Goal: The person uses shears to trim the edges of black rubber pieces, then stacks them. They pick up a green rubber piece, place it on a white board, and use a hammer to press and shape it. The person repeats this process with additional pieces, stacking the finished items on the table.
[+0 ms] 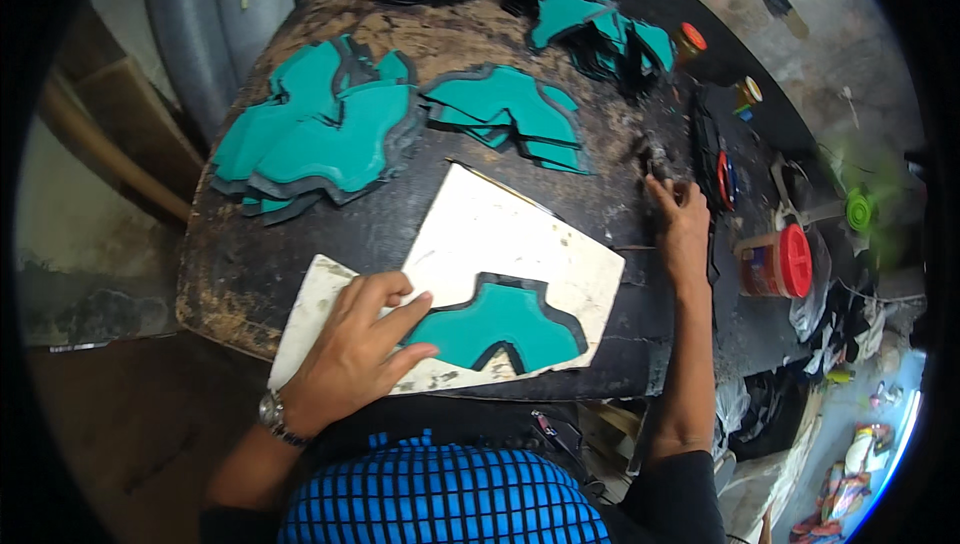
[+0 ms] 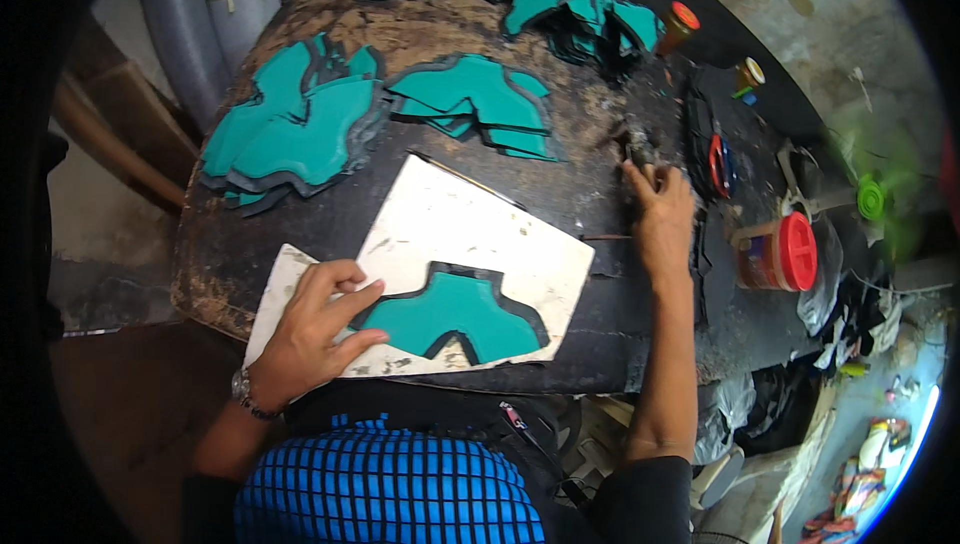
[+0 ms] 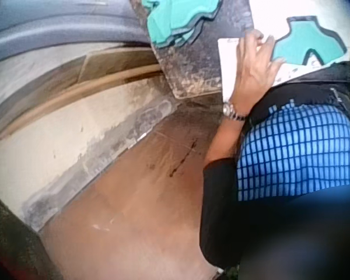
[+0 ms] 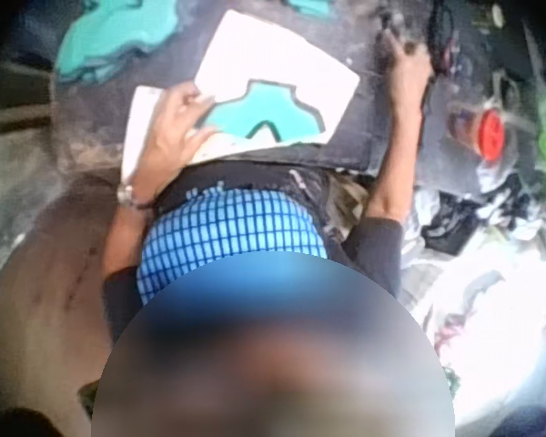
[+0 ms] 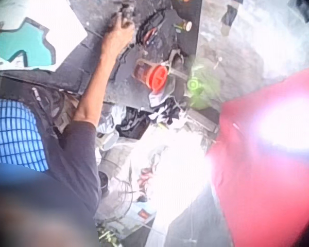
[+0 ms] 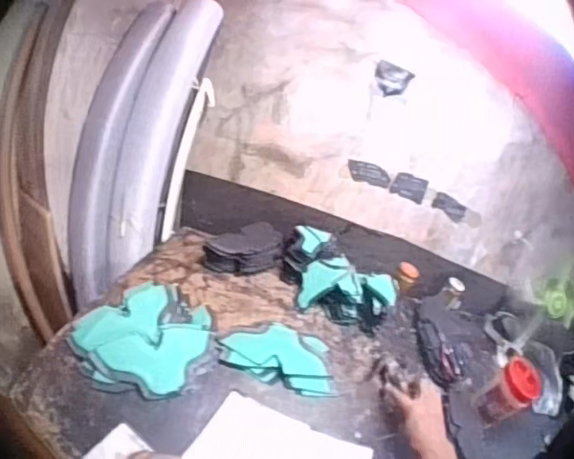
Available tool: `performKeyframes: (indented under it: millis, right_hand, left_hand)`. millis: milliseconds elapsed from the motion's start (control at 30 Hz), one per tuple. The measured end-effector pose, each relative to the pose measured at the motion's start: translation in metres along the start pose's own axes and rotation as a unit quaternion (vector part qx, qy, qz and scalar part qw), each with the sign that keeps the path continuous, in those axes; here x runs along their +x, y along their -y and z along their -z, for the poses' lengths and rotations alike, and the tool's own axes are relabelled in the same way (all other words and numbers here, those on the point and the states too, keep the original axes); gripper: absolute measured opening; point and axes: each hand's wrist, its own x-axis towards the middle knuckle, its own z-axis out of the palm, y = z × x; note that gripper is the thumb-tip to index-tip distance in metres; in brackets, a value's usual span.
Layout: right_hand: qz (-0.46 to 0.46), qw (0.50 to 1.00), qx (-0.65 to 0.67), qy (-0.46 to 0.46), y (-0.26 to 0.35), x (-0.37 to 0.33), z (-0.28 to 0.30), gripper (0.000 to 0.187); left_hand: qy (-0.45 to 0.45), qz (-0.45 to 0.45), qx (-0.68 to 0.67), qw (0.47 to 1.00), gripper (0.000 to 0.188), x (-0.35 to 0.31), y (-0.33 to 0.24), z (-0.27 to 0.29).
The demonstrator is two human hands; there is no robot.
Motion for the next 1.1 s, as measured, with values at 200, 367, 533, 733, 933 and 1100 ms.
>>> performKeyframes:
  millis: [200,367,533,733,933,1100]
  right_hand:
    - [0.067,0.992,0.062,0.083,0.021,-0.056,0.021,0.049]
    - [0.063,0.995,0.019,0.072,0.019,-0.068,0.022,0.028]
    - [0.016,0.997,0.074,0.013,0.016,-0.070,0.019,0.014]
    - [-0.130,0.824,0.501,-0.232,0.067,-0.085,0.050,0.008]
    - [0.004,0.720,0.662,-0.209,0.134,-0.095,0.087,0.021]
    - [-0.071,0.707,0.702,0.040,0.175,-0.093,0.078,0.013]
  left_hand:
    - [-0.013,0.087,-0.027,0.996,0.023,-0.005,-0.011,-0.006]
    - [-0.077,0.026,-0.100,0.992,0.019,-0.004,-0.020,-0.011]
    - [-0.150,-0.120,-0.013,0.981,0.026,-0.008,-0.021,-0.014]
    - [-0.196,-0.151,-0.020,0.969,0.023,-0.011,-0.021,-0.022]
    - [-0.108,0.117,-0.190,0.969,0.018,-0.006,-0.032,-0.029]
    - [-0.056,0.044,0.054,0.996,0.032,-0.006,-0.022,-0.021]
